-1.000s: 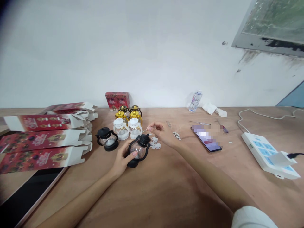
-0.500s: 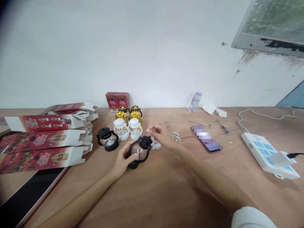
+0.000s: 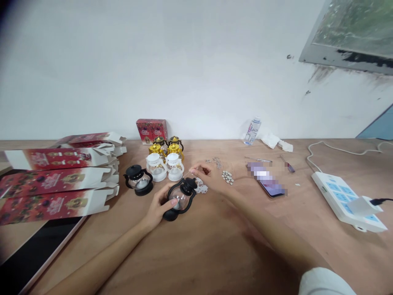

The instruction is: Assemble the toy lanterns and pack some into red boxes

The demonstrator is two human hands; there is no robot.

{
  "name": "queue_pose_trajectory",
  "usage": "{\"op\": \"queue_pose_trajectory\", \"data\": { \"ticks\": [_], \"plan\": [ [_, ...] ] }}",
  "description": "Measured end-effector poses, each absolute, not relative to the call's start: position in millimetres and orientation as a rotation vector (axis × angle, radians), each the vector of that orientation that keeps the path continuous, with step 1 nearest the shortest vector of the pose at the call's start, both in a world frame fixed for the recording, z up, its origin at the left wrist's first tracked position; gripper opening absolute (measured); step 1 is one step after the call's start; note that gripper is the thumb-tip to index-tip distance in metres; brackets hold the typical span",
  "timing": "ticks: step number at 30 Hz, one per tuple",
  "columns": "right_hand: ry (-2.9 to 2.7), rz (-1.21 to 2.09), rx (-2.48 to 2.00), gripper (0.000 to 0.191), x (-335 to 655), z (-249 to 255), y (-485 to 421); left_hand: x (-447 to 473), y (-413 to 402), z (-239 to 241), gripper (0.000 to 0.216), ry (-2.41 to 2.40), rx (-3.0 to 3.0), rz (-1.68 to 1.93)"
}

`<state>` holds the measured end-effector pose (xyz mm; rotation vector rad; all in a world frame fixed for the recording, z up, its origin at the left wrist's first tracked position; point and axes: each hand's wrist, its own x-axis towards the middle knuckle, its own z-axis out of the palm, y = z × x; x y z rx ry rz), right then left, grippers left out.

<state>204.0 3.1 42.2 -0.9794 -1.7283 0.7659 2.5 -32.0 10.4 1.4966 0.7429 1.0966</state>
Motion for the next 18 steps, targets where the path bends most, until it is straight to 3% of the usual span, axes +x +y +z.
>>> {"op": "queue_pose_trajectory", "data": {
  "ticks": [18],
  "plan": [
    [-1.877,0.695,-0.966,0.029,207,49,1,3,-36,9,0.045,0.724,1.611,1.121]
  ]
}}
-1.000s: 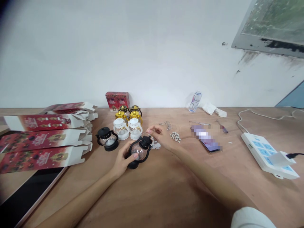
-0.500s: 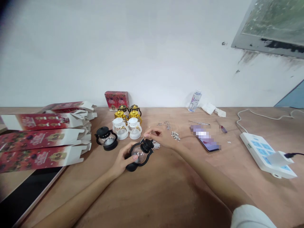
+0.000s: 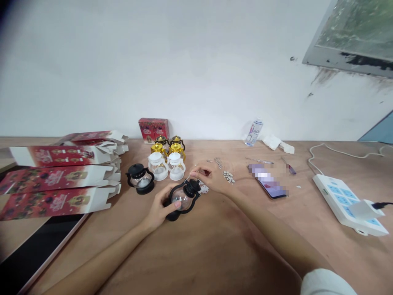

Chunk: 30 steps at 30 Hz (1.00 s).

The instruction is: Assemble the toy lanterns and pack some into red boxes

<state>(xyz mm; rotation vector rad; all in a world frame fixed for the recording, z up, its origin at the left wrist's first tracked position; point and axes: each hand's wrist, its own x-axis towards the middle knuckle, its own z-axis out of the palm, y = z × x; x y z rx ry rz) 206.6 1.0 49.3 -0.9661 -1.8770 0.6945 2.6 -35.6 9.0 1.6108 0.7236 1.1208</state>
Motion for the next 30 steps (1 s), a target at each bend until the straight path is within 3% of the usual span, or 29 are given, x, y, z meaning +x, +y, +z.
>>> {"op": "queue_pose_trajectory", "data": {
  "ticks": [11,16,20,23,26,30],
  "plan": [
    [-1.875,0.831,-1.092,0.034,210,49,9,3,-35,7,0.042,0.784,1.687,1.114],
    [-1.775,0.432,-1.276,0.025,205,66,-12,8,-35,6,0.039,0.872,1.678,1.059],
    [-2.178,0.148,-1.034,0.018,196,68,-60,8,-36,8,0.041,0.88,1.671,1.09],
    [-2.378,0.18,-0.789,0.028,193,59,-89,7,-35,8,0.043,0.876,1.662,1.151],
    [-1.976,0.253,-0.936,0.045,189,47,-93,6,-37,4,0.046,0.897,1.686,1.145],
    [-1.57,0.864,-1.034,0.075,182,32,-80,9,-50,-1,0.052,0.836,1.81,1.055]
  ]
}}
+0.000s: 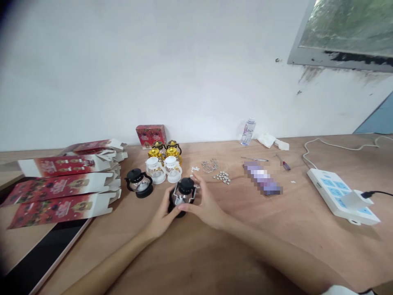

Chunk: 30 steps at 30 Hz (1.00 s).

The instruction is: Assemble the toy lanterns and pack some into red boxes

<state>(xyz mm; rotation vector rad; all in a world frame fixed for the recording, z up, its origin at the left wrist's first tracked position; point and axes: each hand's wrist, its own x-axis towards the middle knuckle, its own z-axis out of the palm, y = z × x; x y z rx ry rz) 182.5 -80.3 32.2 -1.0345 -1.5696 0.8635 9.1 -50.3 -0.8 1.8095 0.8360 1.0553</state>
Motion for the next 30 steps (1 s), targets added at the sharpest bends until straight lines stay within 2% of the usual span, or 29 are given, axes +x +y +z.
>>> {"op": "queue_pose_trajectory", "data": {
  "ticks": [2,6,12,14,17,20,23,26,30],
  "plan": [
    [-1.545,1.044,-1.035,0.071,183,26,-79,13,-61,-1,0.057,0.776,1.945,0.98],
    [-1.525,1.04,-1.102,0.063,198,20,-90,13,-84,4,0.072,0.758,2.29,0.95],
    [-1.44,0.727,-1.388,0.067,238,19,-94,-56,-95,32,0.063,1.168,2.743,1.123],
    [-1.48,0.589,-1.516,0.064,250,22,-92,-92,-90,46,0.052,1.326,2.954,0.933],
    [-1.631,0.439,-1.567,0.053,259,25,-89,-139,-79,59,0.043,1.85,3.052,0.537],
    [-1.73,0.221,-1.507,0.052,260,25,-88,-170,-68,59,0.043,2.104,3.007,0.163],
    [-1.734,-0.199,-1.378,0.059,253,17,-93,-186,-56,52,0.049,2.052,3.05,0.019],
    [-1.791,-0.476,-1.055,0.049,238,6,-106,-193,-44,51,0.052,1.911,3.137,0.024],
    [-1.954,-0.544,-0.603,0.031,209,-4,-123,-194,-37,63,0.042,1.879,3.252,0.271]
  ]
}}
